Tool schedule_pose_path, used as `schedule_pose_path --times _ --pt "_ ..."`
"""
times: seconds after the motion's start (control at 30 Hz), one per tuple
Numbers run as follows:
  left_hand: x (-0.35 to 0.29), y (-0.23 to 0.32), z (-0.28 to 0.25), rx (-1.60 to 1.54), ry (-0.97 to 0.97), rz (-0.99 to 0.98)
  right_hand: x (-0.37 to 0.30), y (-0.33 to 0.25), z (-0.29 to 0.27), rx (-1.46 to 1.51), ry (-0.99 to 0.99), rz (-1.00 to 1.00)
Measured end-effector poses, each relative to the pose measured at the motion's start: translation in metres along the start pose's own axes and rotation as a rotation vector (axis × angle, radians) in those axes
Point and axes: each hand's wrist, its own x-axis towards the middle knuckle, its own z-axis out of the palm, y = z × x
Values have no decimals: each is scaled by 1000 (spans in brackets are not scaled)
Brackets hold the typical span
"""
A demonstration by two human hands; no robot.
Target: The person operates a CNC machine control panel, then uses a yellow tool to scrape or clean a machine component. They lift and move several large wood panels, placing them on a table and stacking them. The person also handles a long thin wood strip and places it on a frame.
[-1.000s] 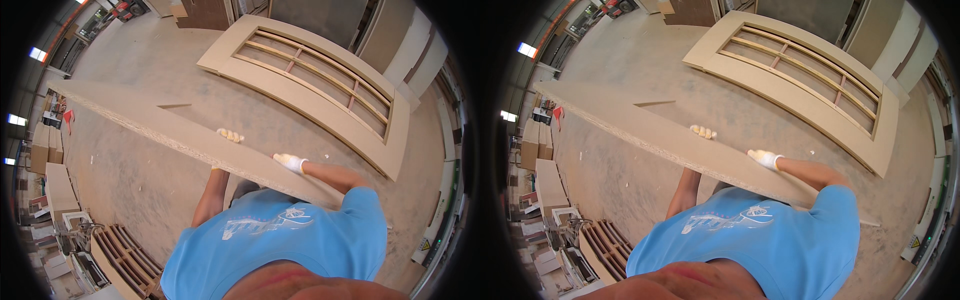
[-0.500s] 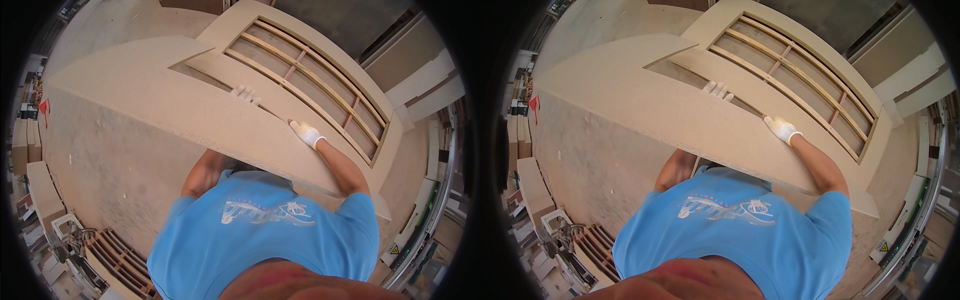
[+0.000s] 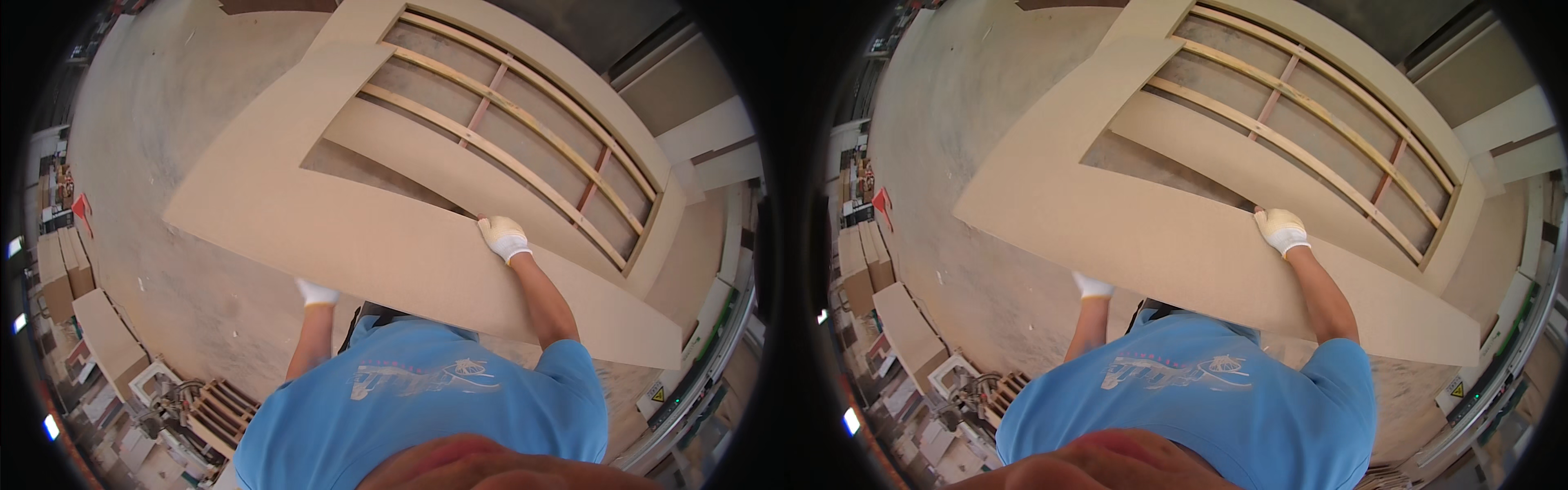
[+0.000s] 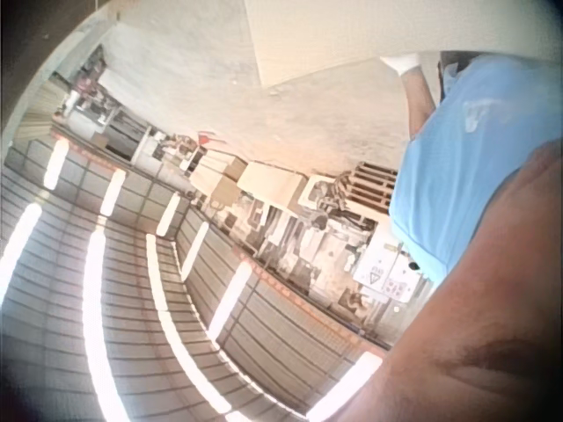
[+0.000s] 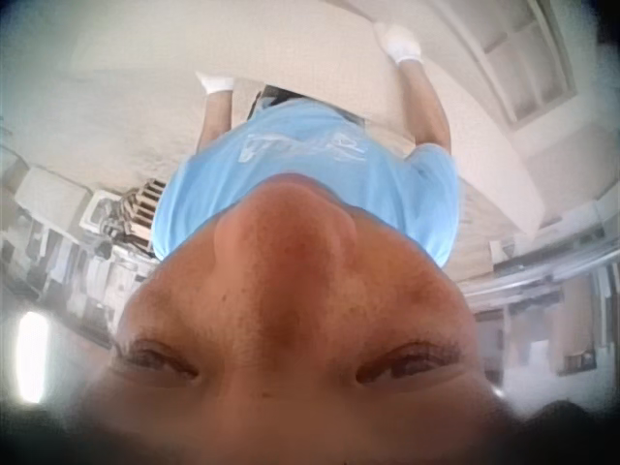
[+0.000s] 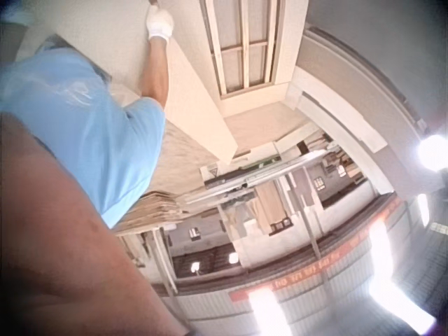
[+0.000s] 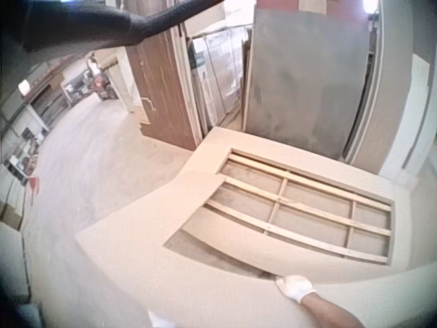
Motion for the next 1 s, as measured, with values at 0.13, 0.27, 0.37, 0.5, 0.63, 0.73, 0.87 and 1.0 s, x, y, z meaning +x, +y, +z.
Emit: schedule_pose_path --times 0.13,0.27,0.37,0.5,0.63,0.73,0.87,1.0 --pt "-5 28 -20 90 508 44 30 18 20 25 18 34" --pt "45 6 -61 261 837 39 63 26 34 41 13 78" --pt "84 13 -89 386 860 46 91 19 28 98 62 32" --pt "142 28 -121 390 792 8 140 4 13 108 16 49" --pt "234 28 -149 383 847 -3 212 -13 2 84 54 61" --pt "304 21 -168 405 839 11 269 -21 -2 58 74 110" --pt "378 19 -207 335 708 -40 340 -32 7 -26 111 190" --pt "438 28 -271 488 788 -202 400 -36 41 -16 113 181"
